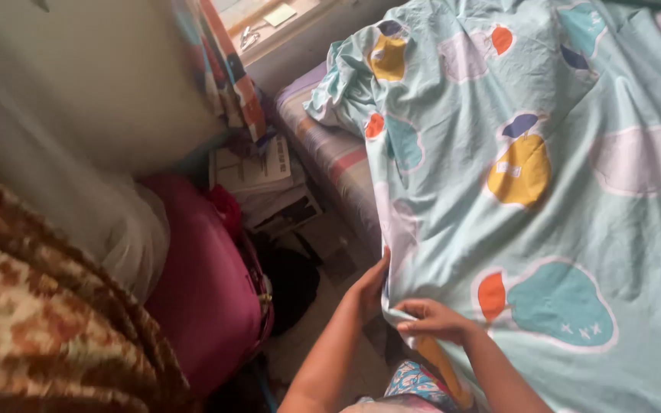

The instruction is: The person is making a bed by spreading and tucking in a bedsheet over a mattress.

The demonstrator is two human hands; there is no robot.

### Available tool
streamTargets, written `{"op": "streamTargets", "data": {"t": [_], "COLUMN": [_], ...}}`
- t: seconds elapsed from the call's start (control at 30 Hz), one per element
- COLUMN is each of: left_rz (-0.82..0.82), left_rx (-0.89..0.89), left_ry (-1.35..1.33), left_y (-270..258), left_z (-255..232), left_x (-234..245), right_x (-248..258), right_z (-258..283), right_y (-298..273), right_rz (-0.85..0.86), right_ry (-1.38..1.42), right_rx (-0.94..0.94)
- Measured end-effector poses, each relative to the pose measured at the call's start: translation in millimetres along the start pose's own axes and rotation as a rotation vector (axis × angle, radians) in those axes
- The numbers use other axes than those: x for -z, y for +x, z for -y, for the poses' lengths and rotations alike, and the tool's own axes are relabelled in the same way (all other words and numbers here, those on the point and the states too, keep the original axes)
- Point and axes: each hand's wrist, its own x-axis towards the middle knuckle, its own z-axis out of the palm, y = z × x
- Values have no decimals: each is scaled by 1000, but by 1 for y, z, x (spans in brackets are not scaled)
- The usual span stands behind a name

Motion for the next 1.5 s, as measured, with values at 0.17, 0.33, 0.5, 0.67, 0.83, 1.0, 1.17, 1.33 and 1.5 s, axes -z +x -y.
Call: {"op": "streamTargets", "data": {"t": [0.17,0.33,0.5,0.67,0.83,1.0,1.17,1.33,1.5], "left_rz": [299,158,42,-422,-669,-405,-323,-275,206], "left_rx": [-285,-904,-1079,-1029,-893,-994,-982,-838,-128], "left_ry": [-302,-355,-534,-217,526,515,926,689,-202], "left_y": [21,-23,-21,25,42,0,-37,-1,49], "left_z": [-133,-272,-333,-315,-302,-316,-320,-313,-330], "left_x": [-11,-23,56,142,191,193,175,212,233], "right_x": [43,87,104,94,102,48,71,117,63], "right_z": [-40,-113,-171,-87,11,209,137,67,179], "right_y": [29,61,77,112,196,282,396,436,403], "right_rz": [-40,-65,-333,-91,-97,-443,-606,-789,-620], "right_ry": [-5,-268,-530,-676,-485,-569,-468,615,395], "right_rx": [-168,-294,-233,-341,-200,31,434,447,92]}}
